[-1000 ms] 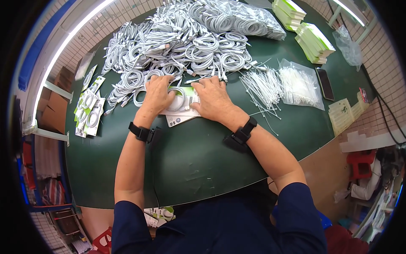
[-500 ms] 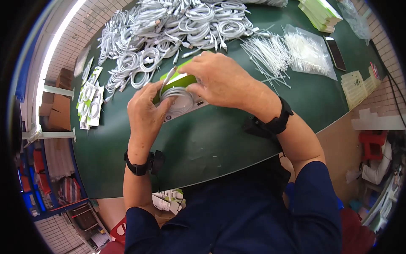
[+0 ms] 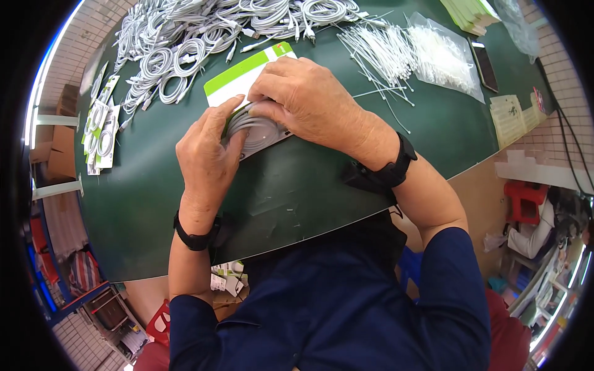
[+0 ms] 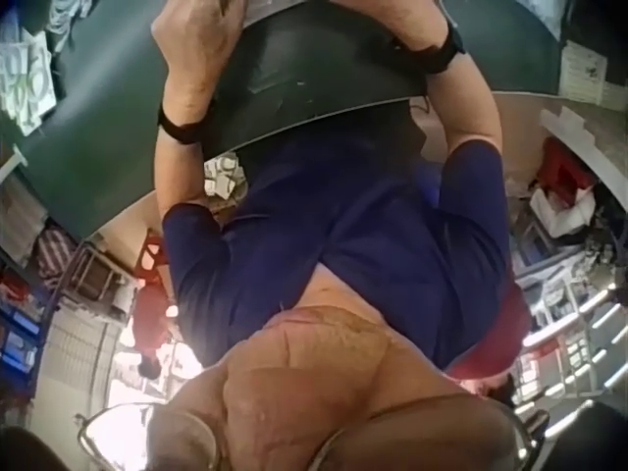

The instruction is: The person packages a USB cable by placing it onto a cardboard backing and securing it with a plastic tie. They thread the tie through the backing, tighten it, and then set the assembly aside to begin the process again with another cable.

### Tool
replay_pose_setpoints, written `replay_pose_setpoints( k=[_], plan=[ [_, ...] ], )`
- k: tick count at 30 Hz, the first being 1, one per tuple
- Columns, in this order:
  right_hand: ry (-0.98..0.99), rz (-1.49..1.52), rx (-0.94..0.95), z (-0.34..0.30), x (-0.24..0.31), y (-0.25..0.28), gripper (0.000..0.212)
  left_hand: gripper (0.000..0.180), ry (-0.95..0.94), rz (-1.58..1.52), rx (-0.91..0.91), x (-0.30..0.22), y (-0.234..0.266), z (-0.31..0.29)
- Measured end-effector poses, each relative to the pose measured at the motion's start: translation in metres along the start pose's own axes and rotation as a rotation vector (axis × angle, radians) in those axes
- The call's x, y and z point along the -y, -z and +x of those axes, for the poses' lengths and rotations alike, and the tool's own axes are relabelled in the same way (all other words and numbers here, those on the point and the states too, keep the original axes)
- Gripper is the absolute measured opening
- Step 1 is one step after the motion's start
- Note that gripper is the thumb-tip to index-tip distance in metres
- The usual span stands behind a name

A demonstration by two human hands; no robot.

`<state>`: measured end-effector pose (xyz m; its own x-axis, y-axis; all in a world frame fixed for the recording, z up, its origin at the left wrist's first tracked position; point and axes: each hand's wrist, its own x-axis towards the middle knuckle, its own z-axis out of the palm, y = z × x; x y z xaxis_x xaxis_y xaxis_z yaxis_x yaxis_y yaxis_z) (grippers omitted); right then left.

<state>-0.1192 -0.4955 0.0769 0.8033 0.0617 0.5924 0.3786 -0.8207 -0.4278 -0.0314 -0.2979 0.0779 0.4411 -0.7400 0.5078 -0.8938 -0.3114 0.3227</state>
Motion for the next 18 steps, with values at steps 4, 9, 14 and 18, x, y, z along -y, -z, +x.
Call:
replay_pose_setpoints(
  k=[4, 9, 14, 18],
  plan=[
    [-0.008, -0.017, -0.028, 0.001, 0.002, -0.002, 0.021, 0.045, 0.021, -0.063, -0.083, 0.001, -0.003, 0.001],
    [0.023, -0.032, -0.072, 0.001, -0.003, -0.004, 0.021, 0.041, -0.019, -0.081, -0.131, 0.005, -0.001, 0.004],
    [0.03, 0.014, -0.096, -0.001, -0.007, -0.006, 0.021, 0.035, -0.044, -0.156, -0.095, 0.006, 0.005, 0.006],
    [0.046, 0.041, -0.15, -0.003, -0.008, -0.009, 0.021, 0.033, -0.048, -0.203, -0.042, 0.004, 0.01, 0.007]
  ],
)
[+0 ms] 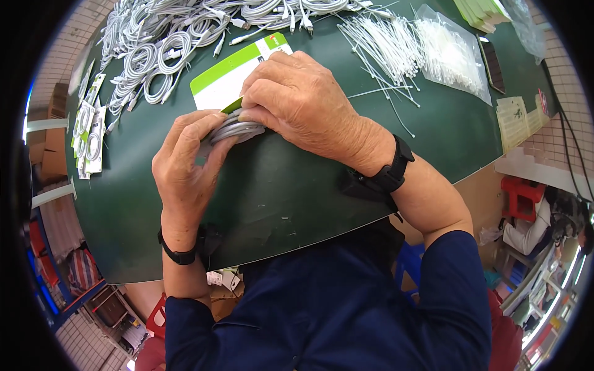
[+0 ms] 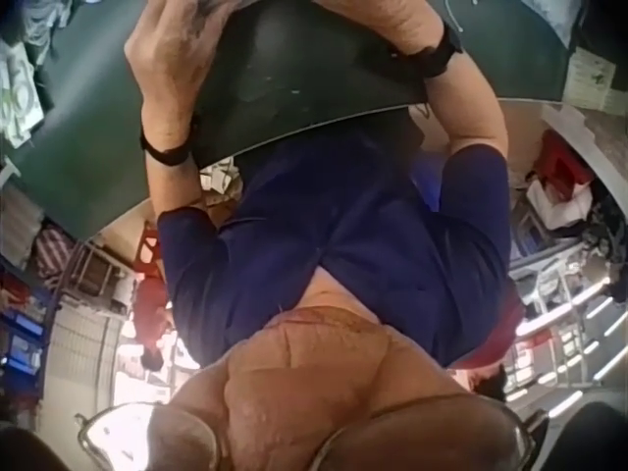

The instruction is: The person packages a USB cable by placing it onto a cardboard backing and securing it with a plastic tie. They thread the tie through the backing, tighten it, and then set the assembly aside to begin the process again with another cable.

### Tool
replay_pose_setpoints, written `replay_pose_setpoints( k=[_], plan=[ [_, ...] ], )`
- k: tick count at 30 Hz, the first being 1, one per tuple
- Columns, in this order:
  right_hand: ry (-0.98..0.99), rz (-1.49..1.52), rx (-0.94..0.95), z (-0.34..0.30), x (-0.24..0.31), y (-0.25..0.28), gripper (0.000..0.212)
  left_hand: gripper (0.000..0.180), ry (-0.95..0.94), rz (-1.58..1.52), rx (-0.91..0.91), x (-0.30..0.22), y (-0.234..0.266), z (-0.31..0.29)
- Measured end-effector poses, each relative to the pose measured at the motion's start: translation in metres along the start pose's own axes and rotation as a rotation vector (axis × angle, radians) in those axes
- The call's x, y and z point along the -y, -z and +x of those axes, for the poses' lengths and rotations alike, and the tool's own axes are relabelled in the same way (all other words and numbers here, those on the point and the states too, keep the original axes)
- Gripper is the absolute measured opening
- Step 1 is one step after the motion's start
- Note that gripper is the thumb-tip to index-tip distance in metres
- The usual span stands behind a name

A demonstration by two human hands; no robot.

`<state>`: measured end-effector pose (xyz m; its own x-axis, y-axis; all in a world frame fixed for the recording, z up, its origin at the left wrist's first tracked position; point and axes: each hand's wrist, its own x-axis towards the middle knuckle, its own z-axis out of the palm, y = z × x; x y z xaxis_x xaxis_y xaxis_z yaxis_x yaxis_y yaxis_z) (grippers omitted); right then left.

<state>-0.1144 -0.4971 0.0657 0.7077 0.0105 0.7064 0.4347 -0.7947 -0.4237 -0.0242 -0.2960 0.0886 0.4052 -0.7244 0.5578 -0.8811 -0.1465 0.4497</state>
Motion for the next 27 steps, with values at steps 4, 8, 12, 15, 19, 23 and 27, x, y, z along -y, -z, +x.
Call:
replay_pose_setpoints(
  k=[4, 8, 12, 15, 19, 23, 27],
  plan=[
    [0.022, 0.009, -0.038, -0.0009, -0.0025, -0.0027, 0.022, 0.03, -0.012, 0.007, -0.018, 0.003, -0.0008, -0.0012],
    [0.029, 0.014, -0.047, -0.0012, -0.0021, -0.0036, 0.022, 0.026, -0.048, 0.042, -0.07, 0.005, -0.0048, -0.0004],
    [0.023, 0.044, -0.028, -0.0011, -0.0026, -0.0032, 0.022, 0.023, -0.033, 0.069, -0.073, 0.005, -0.0059, -0.0018],
    [0.033, 0.058, -0.006, -0.0004, -0.0039, -0.0018, 0.022, 0.022, -0.02, 0.079, -0.075, 0.005, -0.0064, -0.002],
    [0.051, 0.049, 0.02, 0.0001, -0.0042, 0.0006, 0.022, 0.022, -0.026, 0.079, -0.083, 0.0048, -0.0068, -0.0022],
    [0.036, 0.015, 0.02, -0.0004, -0.0025, 0.0015, 0.021, 0.022, -0.031, 0.05, -0.055, 0.0043, -0.0039, 0.0009],
    [-0.001, -0.017, 0.018, -0.0001, 0.0004, 0.0025, 0.022, 0.023, -0.03, 0.022, -0.017, 0.0025, -0.0016, 0.0035]
  ],
)
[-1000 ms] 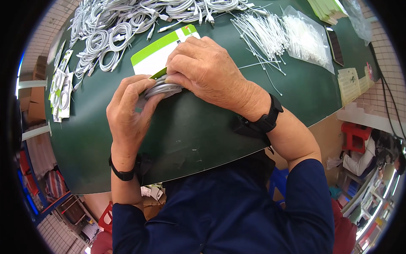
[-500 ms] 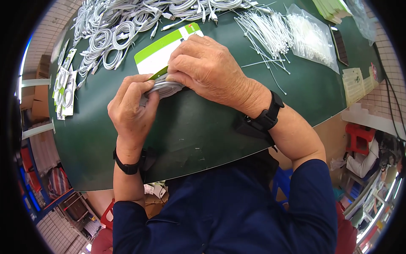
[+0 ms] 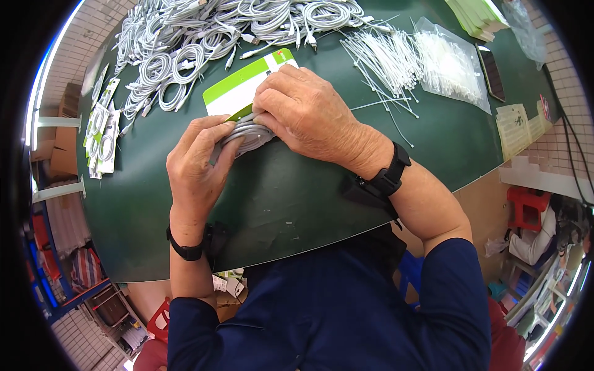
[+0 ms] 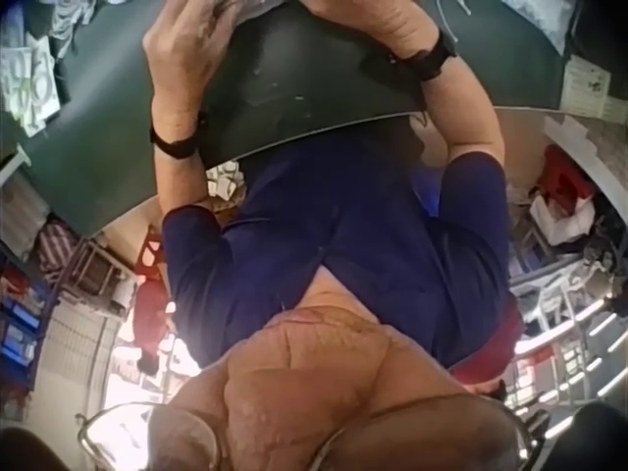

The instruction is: The person packages a USB cable by placing it onto a cardboard backing and securing it with a plastic tie. They thread the tie through the backing, tighten it, and then set the assembly aside to begin the process again with another cable.

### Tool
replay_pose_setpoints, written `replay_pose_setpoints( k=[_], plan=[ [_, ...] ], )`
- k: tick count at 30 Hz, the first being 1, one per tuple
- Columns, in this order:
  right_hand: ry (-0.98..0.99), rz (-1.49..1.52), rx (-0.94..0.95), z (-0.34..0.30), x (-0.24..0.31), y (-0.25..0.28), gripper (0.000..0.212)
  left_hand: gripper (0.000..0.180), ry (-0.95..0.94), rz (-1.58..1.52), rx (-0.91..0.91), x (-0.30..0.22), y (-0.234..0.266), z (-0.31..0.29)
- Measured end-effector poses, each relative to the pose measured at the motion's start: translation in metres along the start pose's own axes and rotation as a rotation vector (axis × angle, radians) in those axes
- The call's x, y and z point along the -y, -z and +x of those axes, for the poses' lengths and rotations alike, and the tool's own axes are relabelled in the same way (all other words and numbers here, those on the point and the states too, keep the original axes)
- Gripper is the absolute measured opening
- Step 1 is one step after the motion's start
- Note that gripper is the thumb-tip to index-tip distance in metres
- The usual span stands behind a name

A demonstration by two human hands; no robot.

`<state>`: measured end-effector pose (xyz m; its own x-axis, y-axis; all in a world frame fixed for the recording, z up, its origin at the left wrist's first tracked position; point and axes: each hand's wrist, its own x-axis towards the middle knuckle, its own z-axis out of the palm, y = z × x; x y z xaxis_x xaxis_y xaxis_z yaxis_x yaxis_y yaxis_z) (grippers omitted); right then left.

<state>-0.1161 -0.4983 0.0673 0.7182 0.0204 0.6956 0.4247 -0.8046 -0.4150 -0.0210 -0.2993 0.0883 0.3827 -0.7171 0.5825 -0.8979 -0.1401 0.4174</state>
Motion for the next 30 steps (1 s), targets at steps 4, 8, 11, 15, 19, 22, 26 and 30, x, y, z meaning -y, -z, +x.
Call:
replay_pose_setpoints(
  k=[4, 8, 11, 15, 19, 22, 26, 30],
  plan=[
    [-0.021, -0.013, 0.006, 0.0, 0.001, 0.001, 0.022, 0.022, -0.018, 0.032, -0.004, 0.001, -0.002, 0.001],
    [-0.034, -0.027, 0.007, 0.0, 0.0, 0.0, 0.022, 0.021, -0.043, 0.088, -0.003, 0.004, -0.005, 0.004],
    [-0.038, -0.038, 0.006, 0.0, -0.001, -0.001, 0.021, 0.019, -0.051, 0.11, 0.004, 0.005, -0.007, 0.005],
    [-0.056, -0.026, 0.014, -0.001, -0.001, 0.001, 0.021, 0.019, -0.064, 0.113, -0.026, 0.003, -0.01, 0.004],
    [-0.059, 0.012, 0.038, 0.0, 0.0, 0.01, 0.021, 0.019, -0.079, 0.059, -0.03, 0.001, -0.009, 0.002],
    [-0.126, 0.045, -0.108, 0.005, -0.009, 0.029, 0.023, 0.02, -0.064, 0.062, 0.008, -0.003, -0.007, -0.002],
    [-0.541, -0.004, -0.048, 0.003, -0.032, 0.066, 0.026, 0.021, -0.093, 0.002, 0.006, -0.01, -0.003, -0.005],
    [-0.595, -0.294, 0.089, -0.019, -0.047, 0.08, 0.025, 0.023, -0.135, -0.056, 0.065, -0.017, -0.005, -0.012]
  ],
)
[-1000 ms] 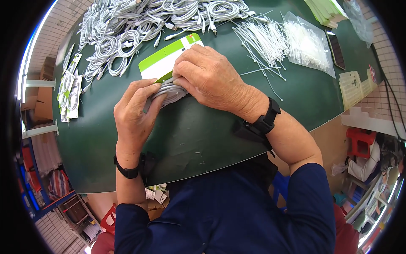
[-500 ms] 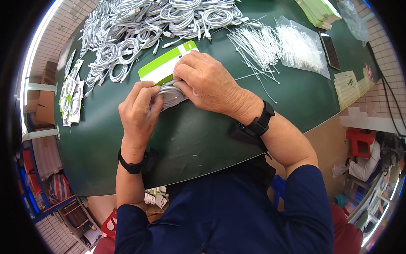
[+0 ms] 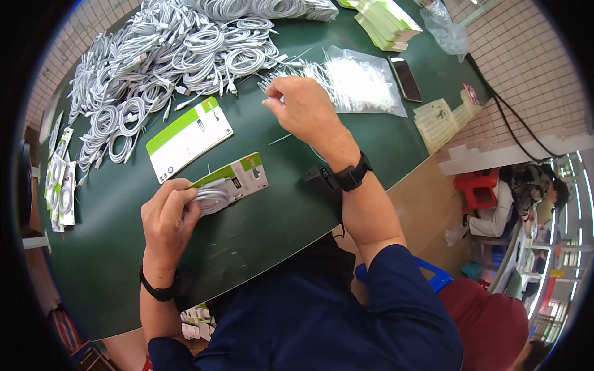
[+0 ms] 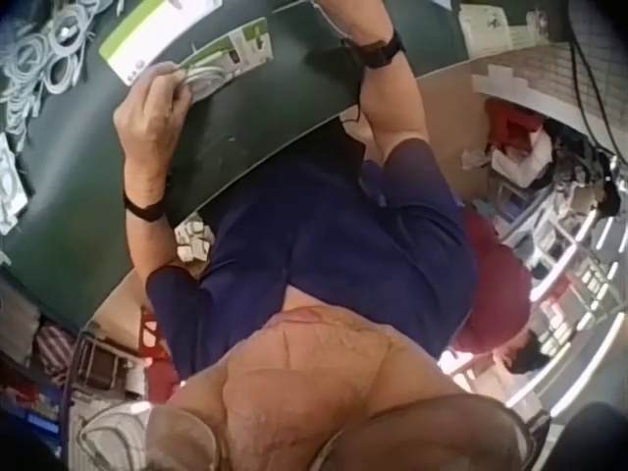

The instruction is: The person packages a USB cable by placing it onto a cardboard backing and securing it with a plastic tie. They thread the tie through the backing, tighten it, and then set the assembly aside to begin the process again with another cable.

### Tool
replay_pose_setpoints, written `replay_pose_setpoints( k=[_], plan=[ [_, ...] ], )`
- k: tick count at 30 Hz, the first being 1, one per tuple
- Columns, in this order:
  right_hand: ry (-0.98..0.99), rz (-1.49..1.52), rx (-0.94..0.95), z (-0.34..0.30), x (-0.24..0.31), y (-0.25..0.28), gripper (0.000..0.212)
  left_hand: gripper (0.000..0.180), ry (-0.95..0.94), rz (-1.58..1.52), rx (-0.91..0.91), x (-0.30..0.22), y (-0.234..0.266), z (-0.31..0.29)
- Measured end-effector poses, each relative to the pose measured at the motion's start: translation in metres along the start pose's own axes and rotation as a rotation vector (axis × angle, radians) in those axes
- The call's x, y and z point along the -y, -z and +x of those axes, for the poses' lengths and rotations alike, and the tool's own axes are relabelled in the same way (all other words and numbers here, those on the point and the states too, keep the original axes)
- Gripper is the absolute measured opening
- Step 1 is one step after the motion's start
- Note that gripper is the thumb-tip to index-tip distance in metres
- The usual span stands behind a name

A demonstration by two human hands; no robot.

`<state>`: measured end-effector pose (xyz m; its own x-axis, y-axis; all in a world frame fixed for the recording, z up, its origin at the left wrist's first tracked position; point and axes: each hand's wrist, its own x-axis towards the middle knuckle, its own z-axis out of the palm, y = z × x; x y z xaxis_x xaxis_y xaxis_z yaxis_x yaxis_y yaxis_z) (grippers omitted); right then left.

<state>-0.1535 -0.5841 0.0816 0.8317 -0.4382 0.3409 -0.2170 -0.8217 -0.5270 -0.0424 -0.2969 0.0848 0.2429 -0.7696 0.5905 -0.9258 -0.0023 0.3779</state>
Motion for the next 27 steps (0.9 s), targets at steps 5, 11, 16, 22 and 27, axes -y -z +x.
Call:
replay_pose_setpoints(
  k=[5, 11, 16, 22, 27],
  plan=[
    [-0.073, -0.107, 0.181, -0.02, -0.015, 0.012, 0.026, 0.024, -0.043, -0.043, -0.001, 0.001, -0.004, 0.002],
    [-0.132, -0.048, -0.026, -0.036, -0.028, 0.027, 0.03, 0.023, 0.015, -0.016, -0.002, 0.005, 0.003, -0.004],
    [-0.182, 0.022, -0.38, -0.053, -0.061, 0.049, 0.034, 0.024, 0.009, -0.033, 0.003, 0.004, -0.002, -0.005],
    [-0.394, -0.554, -0.556, -0.054, -0.201, 0.116, 0.054, 0.024, -0.003, -0.048, 0.019, 0.001, -0.005, -0.001],
    [-0.764, -0.518, -0.36, -0.042, -0.233, 0.13, 0.068, 0.025, -0.003, -0.021, 0.034, 0.004, -0.01, 0.005]
  ],
)
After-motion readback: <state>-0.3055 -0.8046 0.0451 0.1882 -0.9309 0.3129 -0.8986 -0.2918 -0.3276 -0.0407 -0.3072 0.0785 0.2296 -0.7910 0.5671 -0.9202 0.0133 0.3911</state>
